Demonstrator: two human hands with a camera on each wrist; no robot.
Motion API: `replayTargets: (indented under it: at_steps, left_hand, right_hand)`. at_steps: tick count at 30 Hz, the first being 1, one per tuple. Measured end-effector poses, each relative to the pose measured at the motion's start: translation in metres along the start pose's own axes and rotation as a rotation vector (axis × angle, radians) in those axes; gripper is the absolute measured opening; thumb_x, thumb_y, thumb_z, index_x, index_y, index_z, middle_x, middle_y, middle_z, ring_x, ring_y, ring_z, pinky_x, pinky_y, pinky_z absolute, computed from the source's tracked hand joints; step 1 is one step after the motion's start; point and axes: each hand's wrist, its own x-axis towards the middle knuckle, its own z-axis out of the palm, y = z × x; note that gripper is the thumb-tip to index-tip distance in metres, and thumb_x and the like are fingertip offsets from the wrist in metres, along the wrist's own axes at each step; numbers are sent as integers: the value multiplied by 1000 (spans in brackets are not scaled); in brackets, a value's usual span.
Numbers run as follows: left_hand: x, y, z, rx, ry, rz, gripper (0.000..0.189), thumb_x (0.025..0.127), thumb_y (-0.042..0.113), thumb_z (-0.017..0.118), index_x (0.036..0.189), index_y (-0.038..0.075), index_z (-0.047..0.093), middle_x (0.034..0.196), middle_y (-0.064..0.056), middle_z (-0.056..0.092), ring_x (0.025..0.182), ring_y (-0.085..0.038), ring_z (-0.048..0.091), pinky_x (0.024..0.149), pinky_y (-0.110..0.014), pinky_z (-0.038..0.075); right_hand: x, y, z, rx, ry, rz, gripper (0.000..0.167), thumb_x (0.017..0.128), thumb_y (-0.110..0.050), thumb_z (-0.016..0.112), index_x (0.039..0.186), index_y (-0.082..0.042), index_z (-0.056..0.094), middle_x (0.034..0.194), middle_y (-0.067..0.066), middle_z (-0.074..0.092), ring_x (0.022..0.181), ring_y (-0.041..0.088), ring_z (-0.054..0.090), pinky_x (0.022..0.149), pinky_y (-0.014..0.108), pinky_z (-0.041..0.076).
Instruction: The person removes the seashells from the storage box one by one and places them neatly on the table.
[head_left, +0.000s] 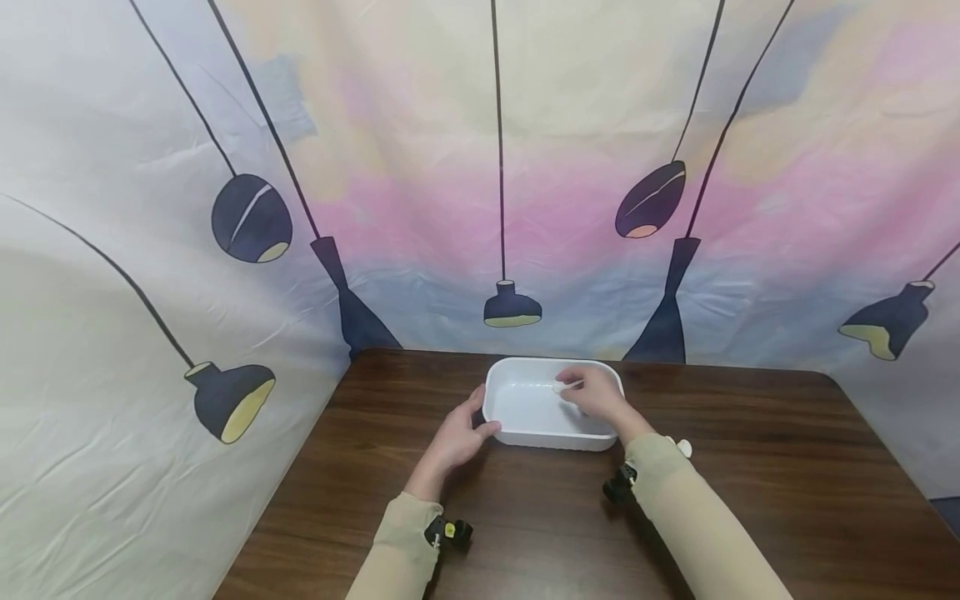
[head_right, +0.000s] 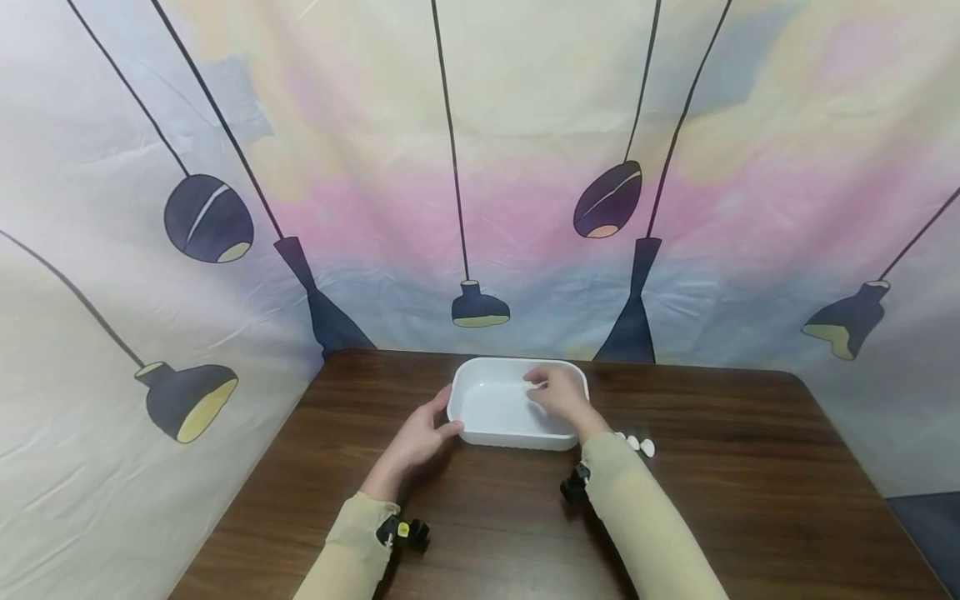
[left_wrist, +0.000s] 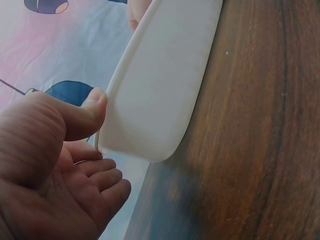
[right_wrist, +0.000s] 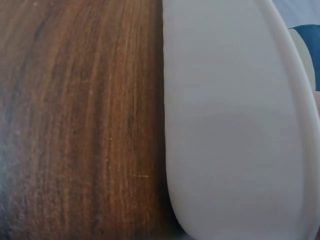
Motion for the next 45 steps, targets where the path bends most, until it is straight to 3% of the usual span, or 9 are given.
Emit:
replayTargets:
  at_steps: [7, 18, 34, 45]
  left_hand:
    - [-1, 0, 0, 8, -1, -2, 76, 103, 18, 73, 166, 2, 34, 173, -14, 31, 160, -36, 28, 127, -59, 27]
    - [-1, 1, -1, 12, -4, -4, 76, 104, 19, 72, 166, 2, 34, 173, -13, 31, 160, -35, 28, 127, -58, 26]
    - [0, 0, -1, 10, -4, 4, 75, 103, 17, 72, 166, 1, 34, 173, -14, 31, 160, -35, 28, 128, -57, 26]
    - [0, -2, 1, 6, -6, -11, 77, 103, 18, 73, 167, 2, 33, 174, -14, 30, 160, -36, 27, 127, -58, 26]
  right_hand:
    - [3, 3, 2, -10, 3, -3, 29, 98, -5, 69, 127, 2, 74, 127, 19, 73, 116, 39, 69, 90, 47, 61]
    - [7, 5, 9, -87, -14, -38, 27, 94, 1, 68, 119, 8, 75, 120, 22, 75, 112, 38, 70, 98, 52, 57]
    - [14, 3, 13, -131, -18, -37, 30, 93, 0, 70, 122, 7, 74, 120, 21, 75, 117, 39, 69, 104, 53, 55]
    - [18, 5, 19, -166, -5, -78, 28, 91, -2, 76, 118, 4, 76, 108, 14, 77, 104, 31, 71, 98, 50, 57]
